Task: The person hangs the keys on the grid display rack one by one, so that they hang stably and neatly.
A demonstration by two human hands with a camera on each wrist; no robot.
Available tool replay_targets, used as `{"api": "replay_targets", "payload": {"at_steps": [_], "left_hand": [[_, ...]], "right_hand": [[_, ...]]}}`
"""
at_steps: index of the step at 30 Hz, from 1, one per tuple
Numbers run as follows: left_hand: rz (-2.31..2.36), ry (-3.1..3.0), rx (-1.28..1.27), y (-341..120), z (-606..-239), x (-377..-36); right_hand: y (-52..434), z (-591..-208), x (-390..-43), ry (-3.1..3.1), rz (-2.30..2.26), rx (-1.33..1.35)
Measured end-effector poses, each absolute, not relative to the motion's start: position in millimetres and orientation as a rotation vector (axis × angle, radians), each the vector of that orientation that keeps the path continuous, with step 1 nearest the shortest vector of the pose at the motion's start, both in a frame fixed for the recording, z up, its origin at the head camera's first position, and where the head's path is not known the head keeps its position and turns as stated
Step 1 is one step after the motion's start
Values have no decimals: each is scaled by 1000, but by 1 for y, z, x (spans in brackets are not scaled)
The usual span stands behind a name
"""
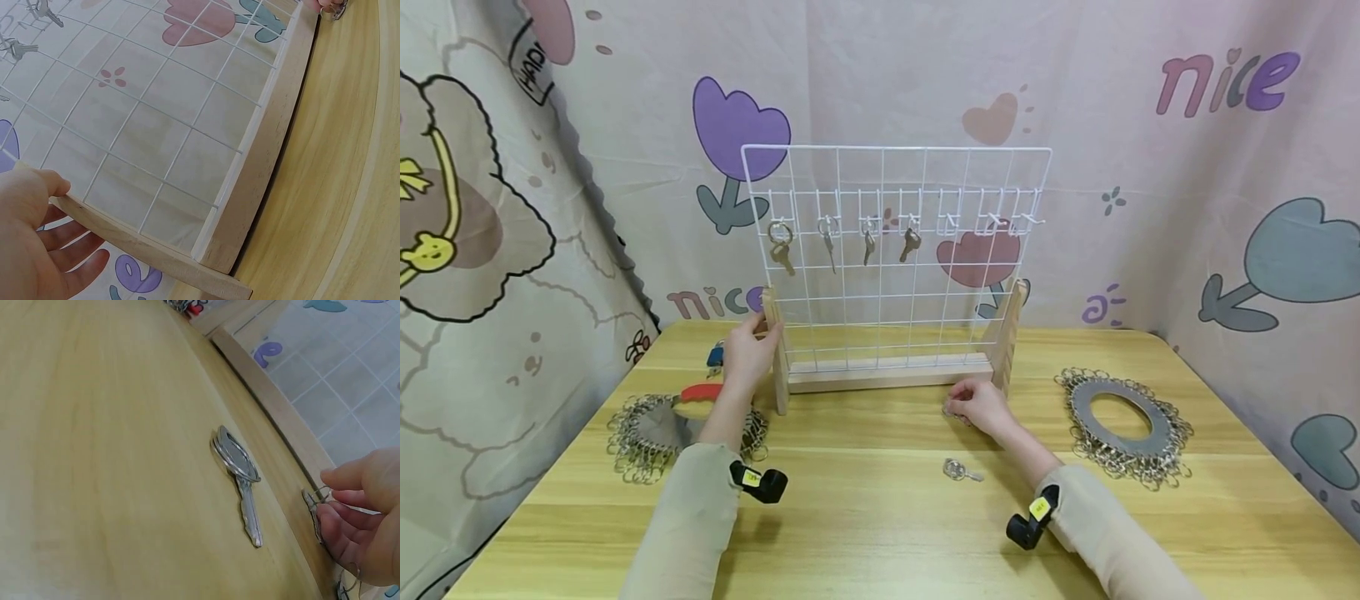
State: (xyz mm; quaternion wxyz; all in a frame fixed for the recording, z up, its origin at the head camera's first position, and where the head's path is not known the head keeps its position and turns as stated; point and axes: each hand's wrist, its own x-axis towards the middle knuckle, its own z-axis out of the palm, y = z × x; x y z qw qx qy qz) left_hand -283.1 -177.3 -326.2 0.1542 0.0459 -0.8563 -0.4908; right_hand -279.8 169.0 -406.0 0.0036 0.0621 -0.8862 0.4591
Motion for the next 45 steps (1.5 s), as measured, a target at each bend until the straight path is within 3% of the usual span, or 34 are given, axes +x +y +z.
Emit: {"api": "replay_targets", "payload": {"at_steps": [8,15,28,45], "left_hand": [[-1411,-2440,125,-177,-327,-287],[-1414,-2451,131,-176,-326,-286],[-1427,-2444,130,-174,-326,-285],[-1400,-2449,131,-178,-328,-284]], "right_hand": [[171,-402,-283,-2846,1208,340],[180,-388,-280,-2905,1265,517],[198,-342,-273,-2861,1381,672],[207,-254,-264,-2778,1334,644]]}}
